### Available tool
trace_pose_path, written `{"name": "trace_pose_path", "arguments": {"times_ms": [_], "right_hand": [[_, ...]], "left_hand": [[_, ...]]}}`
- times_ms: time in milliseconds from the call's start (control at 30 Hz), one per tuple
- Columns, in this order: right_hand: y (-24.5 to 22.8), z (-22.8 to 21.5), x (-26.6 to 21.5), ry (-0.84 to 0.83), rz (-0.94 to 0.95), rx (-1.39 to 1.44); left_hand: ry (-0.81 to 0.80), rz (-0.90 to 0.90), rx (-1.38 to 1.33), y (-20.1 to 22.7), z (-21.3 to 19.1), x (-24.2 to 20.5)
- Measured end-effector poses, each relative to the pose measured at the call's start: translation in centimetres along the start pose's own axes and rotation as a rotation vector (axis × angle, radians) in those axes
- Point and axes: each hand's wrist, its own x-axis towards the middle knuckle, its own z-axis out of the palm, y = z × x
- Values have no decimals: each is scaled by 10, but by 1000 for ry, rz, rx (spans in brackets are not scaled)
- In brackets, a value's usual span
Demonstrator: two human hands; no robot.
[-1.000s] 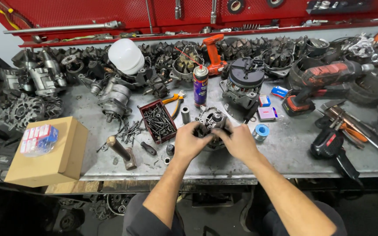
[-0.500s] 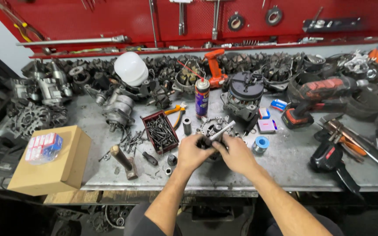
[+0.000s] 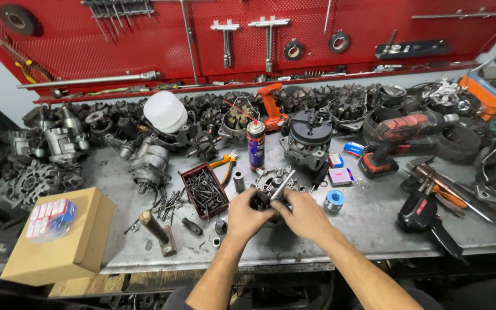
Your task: The person uses a socket wrench to tighten bolts on a circular mechanical component on a workbench. They rotate the component to access different bolts and continue tightening them throughout the video.
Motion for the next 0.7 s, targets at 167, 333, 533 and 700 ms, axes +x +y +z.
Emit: {"name": "trace_pose_path", "arguments": {"times_ms": [167, 333, 533, 700], "right_hand": [[9, 4, 1, 27, -3, -25], [-2, -2, -1, 34, 22, 64], [6, 10, 1, 91, 116, -102], [11, 12, 3, 38, 7, 122]], "left_hand": [[-57, 29, -13, 2, 3, -2], [-253, -60, -621, -6, 6, -3], [-65, 0, -592, 10, 10, -6], [3, 30, -595, 0, 19, -1]]}}
